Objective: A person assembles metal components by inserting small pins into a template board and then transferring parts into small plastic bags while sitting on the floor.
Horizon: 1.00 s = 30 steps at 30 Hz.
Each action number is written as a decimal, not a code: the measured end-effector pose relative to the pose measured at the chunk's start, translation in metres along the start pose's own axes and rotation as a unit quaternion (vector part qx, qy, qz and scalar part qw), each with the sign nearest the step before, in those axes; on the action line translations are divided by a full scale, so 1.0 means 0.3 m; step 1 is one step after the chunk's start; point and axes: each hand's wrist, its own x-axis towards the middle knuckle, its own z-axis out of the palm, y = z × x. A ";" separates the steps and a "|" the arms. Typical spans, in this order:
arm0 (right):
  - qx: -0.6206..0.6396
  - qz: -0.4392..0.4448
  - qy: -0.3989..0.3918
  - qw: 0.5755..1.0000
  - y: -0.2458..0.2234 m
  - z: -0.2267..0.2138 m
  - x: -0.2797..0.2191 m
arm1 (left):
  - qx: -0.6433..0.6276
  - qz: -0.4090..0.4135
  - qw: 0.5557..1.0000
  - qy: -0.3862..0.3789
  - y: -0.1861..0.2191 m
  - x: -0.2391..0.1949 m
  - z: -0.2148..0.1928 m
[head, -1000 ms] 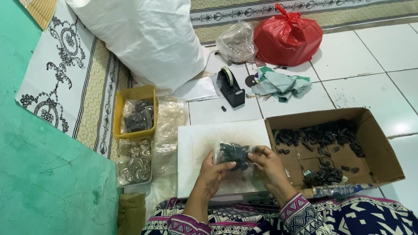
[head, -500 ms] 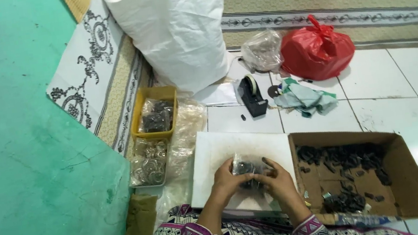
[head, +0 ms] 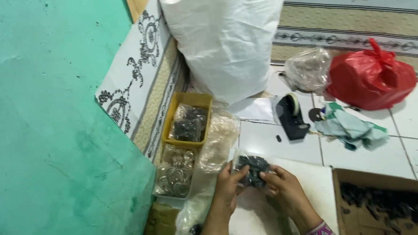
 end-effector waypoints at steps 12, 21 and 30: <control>-0.046 -0.056 -0.010 0.997 -0.029 0.552 0.599 | 0.011 0.157 0.971 0.180 0.387 0.541 -0.284; -0.434 -0.226 0.061 0.870 0.063 0.428 0.687 | 0.531 0.329 0.715 0.316 0.316 0.468 -0.262; -0.418 -0.211 0.052 0.882 -0.024 0.070 0.193 | 0.568 0.378 0.724 0.101 0.026 0.201 -0.021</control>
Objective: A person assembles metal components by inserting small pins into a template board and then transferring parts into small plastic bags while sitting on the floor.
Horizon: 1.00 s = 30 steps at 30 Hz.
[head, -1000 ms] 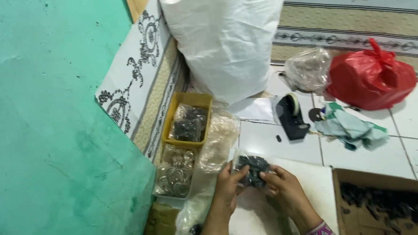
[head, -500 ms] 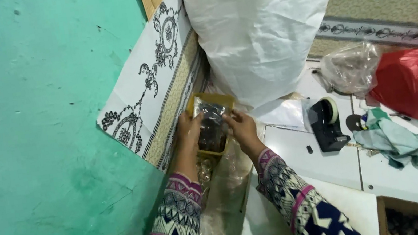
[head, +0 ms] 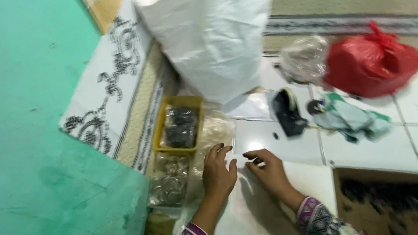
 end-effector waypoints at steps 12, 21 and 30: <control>-0.036 0.192 0.167 0.967 0.525 -0.927 -0.584 | -0.034 0.193 0.954 -0.229 0.541 -0.392 0.324; -0.276 0.219 0.095 0.931 0.852 -0.923 -0.631 | 0.041 0.282 0.899 -0.334 0.666 -0.605 0.732; -0.376 0.179 -0.025 0.909 0.745 -0.868 -0.634 | 0.008 0.038 0.882 -0.470 0.643 -0.655 0.852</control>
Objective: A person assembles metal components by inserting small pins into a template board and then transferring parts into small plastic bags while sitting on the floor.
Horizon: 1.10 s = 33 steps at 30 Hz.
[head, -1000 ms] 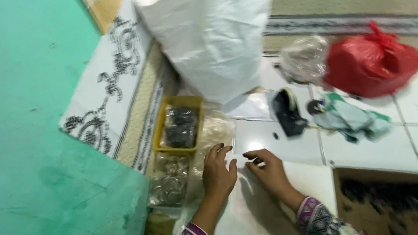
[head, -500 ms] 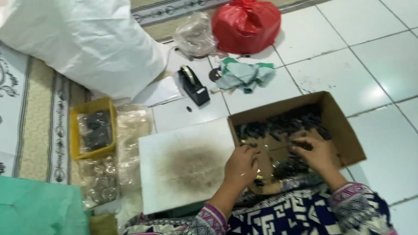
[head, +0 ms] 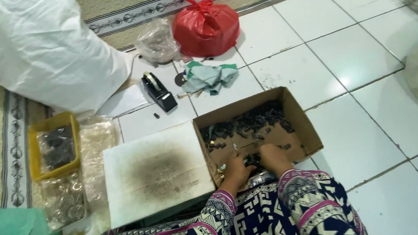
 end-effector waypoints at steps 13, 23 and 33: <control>-0.008 -0.005 -0.015 1.000 -0.022 -0.010 0.010 | 0.077 0.016 0.997 0.012 0.050 -0.039 -0.011; 0.203 0.034 0.043 0.978 0.064 0.063 0.063 | -0.048 0.035 0.995 0.076 0.101 -0.186 -0.132; 0.676 0.037 -0.010 0.736 -0.078 0.034 0.003 | -0.300 0.013 0.929 0.218 0.062 -0.260 -0.121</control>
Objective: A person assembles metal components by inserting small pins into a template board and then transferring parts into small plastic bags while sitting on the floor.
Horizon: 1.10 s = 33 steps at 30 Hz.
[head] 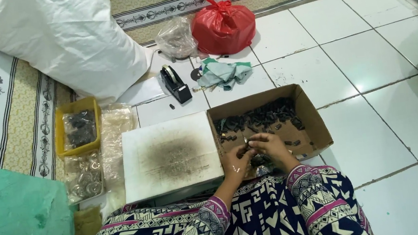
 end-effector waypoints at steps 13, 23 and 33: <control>-0.034 -0.010 -0.039 0.999 -0.115 0.300 -0.239 | -0.033 0.045 0.994 0.097 -0.015 -0.073 -0.246; -0.106 -0.042 -0.115 0.987 -0.064 0.422 -0.283 | -0.043 0.044 0.995 0.082 -0.032 -0.169 -0.408; -0.119 -0.140 -0.090 0.979 -0.097 0.440 -0.340 | -0.247 -0.081 0.966 0.005 -0.073 -0.169 -0.436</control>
